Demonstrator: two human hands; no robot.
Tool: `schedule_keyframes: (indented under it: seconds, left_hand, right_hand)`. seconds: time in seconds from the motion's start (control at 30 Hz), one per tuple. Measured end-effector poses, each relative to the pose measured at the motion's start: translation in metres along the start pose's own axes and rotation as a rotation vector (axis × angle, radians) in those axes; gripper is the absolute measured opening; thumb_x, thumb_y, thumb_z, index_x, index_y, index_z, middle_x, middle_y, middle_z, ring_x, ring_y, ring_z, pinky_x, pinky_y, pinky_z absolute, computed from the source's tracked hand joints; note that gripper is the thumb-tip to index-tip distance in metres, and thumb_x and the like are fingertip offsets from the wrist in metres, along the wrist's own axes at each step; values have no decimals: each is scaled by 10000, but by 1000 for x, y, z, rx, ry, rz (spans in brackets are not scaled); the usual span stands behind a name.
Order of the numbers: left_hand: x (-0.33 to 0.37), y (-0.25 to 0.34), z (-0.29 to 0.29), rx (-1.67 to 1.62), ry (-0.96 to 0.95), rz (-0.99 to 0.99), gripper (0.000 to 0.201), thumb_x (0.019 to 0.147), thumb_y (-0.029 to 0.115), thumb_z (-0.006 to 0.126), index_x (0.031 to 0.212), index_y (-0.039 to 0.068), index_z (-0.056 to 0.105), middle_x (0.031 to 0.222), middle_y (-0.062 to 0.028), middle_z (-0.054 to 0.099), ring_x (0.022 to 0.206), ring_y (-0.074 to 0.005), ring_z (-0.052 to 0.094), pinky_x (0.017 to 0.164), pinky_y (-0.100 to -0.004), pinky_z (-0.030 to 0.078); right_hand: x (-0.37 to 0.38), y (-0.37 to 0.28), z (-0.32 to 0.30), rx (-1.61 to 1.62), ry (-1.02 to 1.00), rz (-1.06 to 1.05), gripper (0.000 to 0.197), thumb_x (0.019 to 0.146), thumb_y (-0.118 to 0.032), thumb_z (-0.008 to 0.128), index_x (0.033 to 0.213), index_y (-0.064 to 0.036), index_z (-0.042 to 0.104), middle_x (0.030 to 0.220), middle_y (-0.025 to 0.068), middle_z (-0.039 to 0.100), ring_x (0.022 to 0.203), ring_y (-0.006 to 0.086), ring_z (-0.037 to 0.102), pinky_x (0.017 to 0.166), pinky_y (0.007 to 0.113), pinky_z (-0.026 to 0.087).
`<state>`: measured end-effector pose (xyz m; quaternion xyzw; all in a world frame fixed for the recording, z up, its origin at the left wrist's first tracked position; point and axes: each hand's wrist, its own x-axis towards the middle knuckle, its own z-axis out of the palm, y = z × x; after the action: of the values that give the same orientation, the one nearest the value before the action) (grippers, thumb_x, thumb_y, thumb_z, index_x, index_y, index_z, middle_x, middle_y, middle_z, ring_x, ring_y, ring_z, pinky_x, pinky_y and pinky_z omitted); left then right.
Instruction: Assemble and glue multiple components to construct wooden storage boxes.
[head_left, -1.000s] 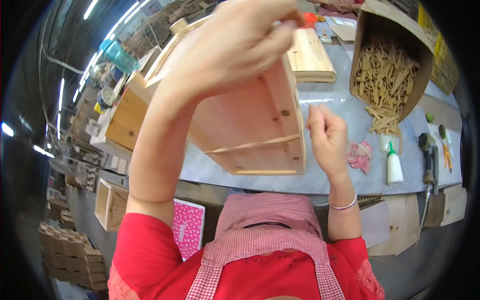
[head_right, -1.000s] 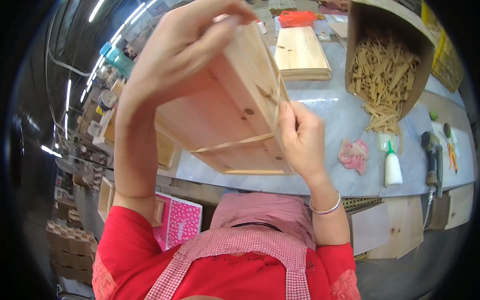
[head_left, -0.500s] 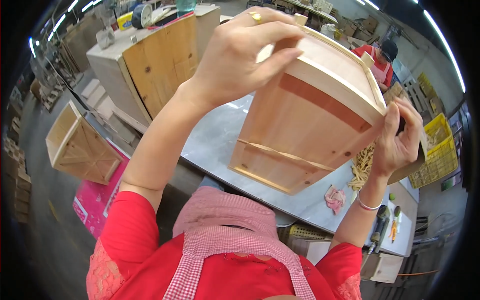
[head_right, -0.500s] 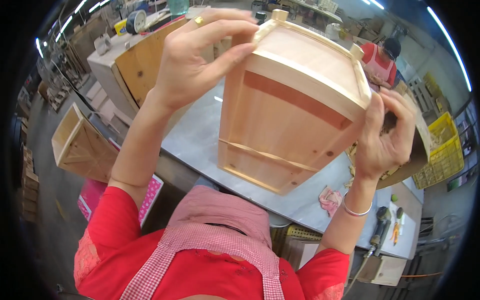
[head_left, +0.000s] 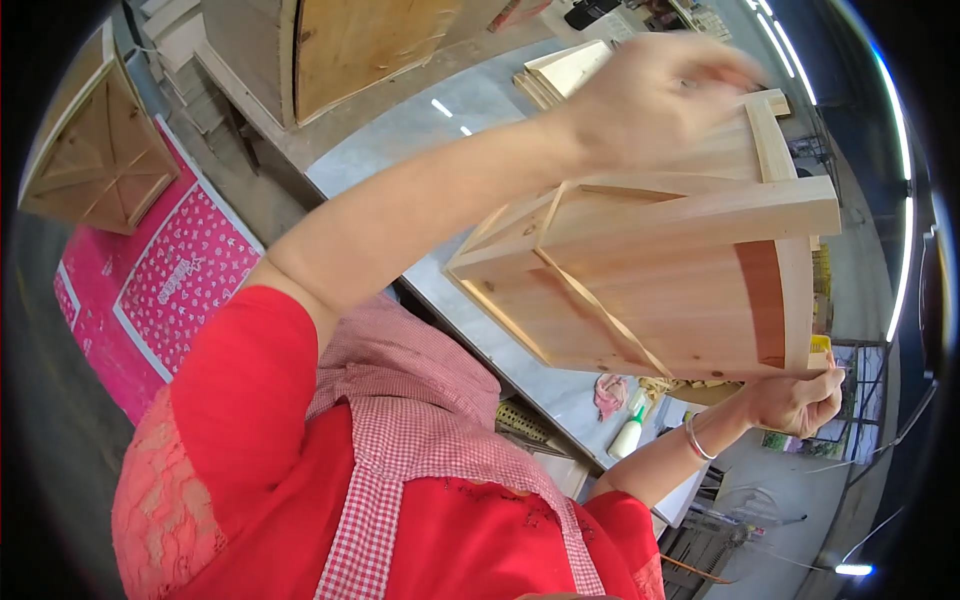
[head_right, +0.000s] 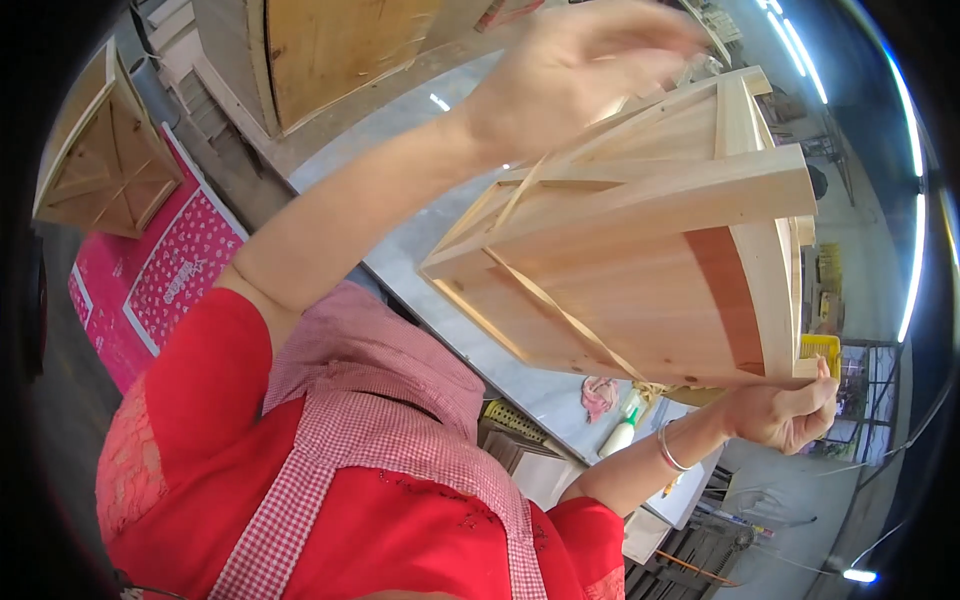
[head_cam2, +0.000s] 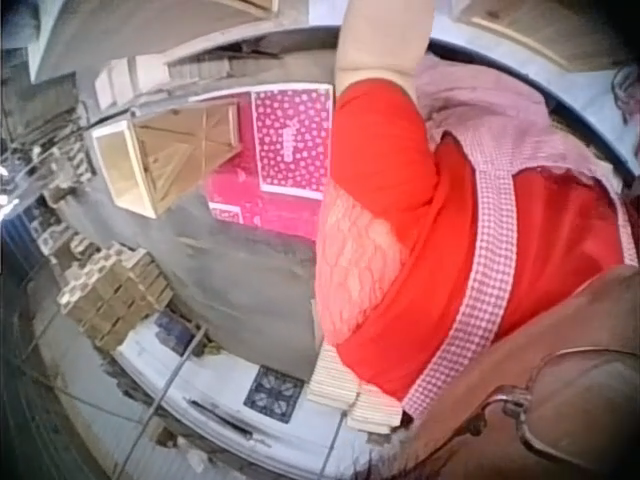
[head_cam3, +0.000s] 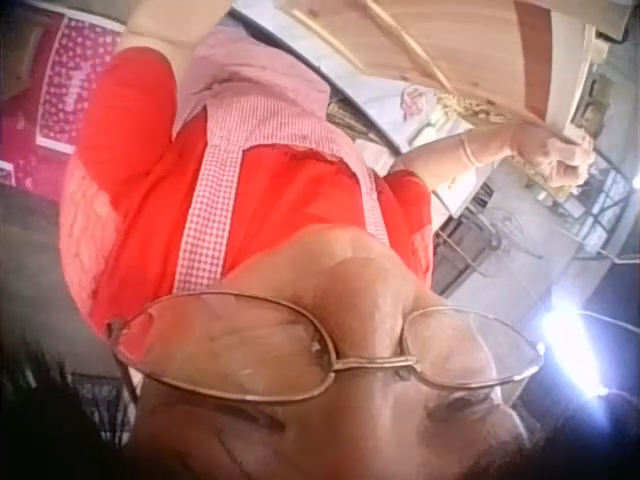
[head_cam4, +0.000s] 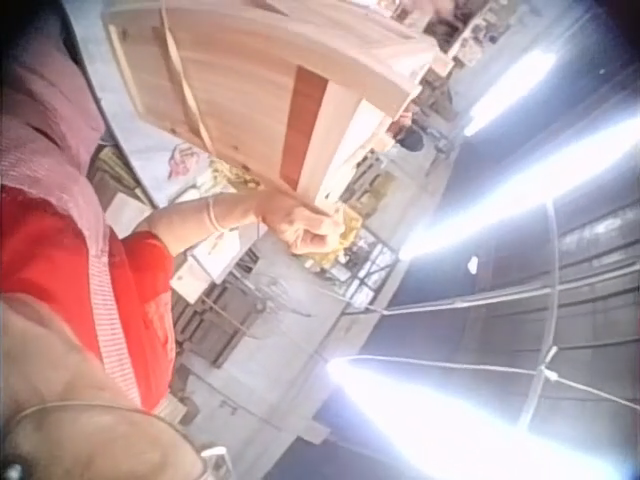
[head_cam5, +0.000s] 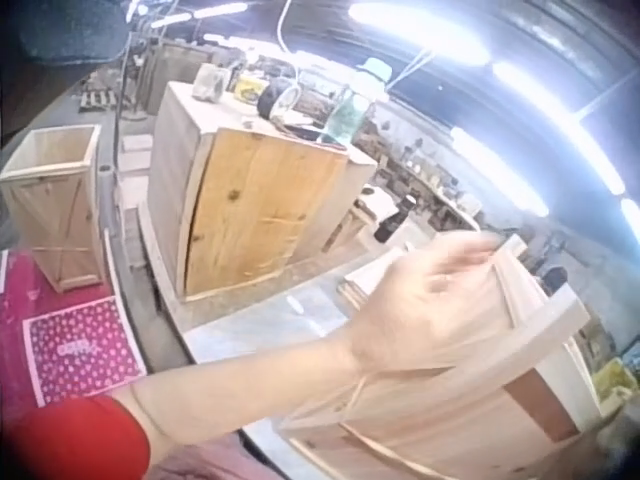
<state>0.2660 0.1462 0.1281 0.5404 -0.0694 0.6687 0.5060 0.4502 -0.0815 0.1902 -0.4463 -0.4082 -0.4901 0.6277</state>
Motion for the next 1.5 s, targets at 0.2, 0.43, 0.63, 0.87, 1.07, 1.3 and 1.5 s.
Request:
schedule_keyframes:
  seconds: [0.2, 0.43, 0.63, 0.87, 1.07, 1.3, 1.5]
  left_hand:
    - [-69, -103, -70, 584, -245, -954, 437, 848, 402, 642, 890, -28, 708, 780, -102, 647, 641, -181, 542, 544, -351, 401]
    - [-35, -120, -53, 400, -73, -900, 214, 809, 244, 640, 676, 78, 620, 623, 0, 505, 556, -115, 419, 489, -315, 298]
    - [-75, -40, -78, 574, -401, -1244, 429, 894, 496, 637, 703, 112, 622, 678, 16, 557, 629, -97, 486, 549, -296, 379]
    - [-86, 7, -69, 930, -350, -478, 253, 935, 268, 630, 832, 40, 669, 738, 11, 620, 658, -108, 545, 601, -344, 427]
    - [-1, 87, 16, 594, -229, 169, 205, 964, 119, 594, 1127, 16, 664, 1135, -80, 655, 967, -121, 604, 869, -272, 471]
    - [22, 65, 35, 609, -321, 507, 159, 802, -4, 727, 957, -1, 693, 996, -133, 701, 934, -243, 684, 824, -327, 534]
    - [26, 60, 27, 513, -400, 425, 203, 840, 141, 691, 1009, 29, 681, 1029, -113, 663, 950, -314, 658, 798, -408, 532]
  right_hand:
    - [-2, 1, -1, -33, -44, 28, 211, 913, -98, 606, 736, 15, 619, 825, 120, 680, 793, 196, 620, 795, 336, 500]
    - [-7, -7, -3, -19, -107, 73, 146, 939, -68, 568, 832, 15, 621, 837, 85, 636, 778, 158, 571, 765, 300, 468]
    - [-8, -6, -5, 63, -108, 61, 130, 951, -38, 571, 840, 21, 606, 862, 51, 631, 782, 98, 543, 746, 246, 448]
    - [-6, 2, -1, 259, -120, 134, 109, 932, -32, 627, 839, 2, 583, 846, 30, 591, 800, 100, 529, 772, 241, 440]
    - [1, 5, -5, 321, -173, 116, 146, 935, -7, 605, 802, -2, 546, 846, 26, 567, 780, 84, 500, 750, 225, 428]
    - [5, -1, -8, 309, -198, 117, 141, 909, 27, 543, 768, 16, 542, 858, 100, 595, 819, 155, 551, 775, 274, 437]
    - [4, -1, -1, 266, -182, 53, 148, 884, -75, 506, 751, -9, 502, 817, 129, 552, 765, 252, 522, 668, 384, 459]
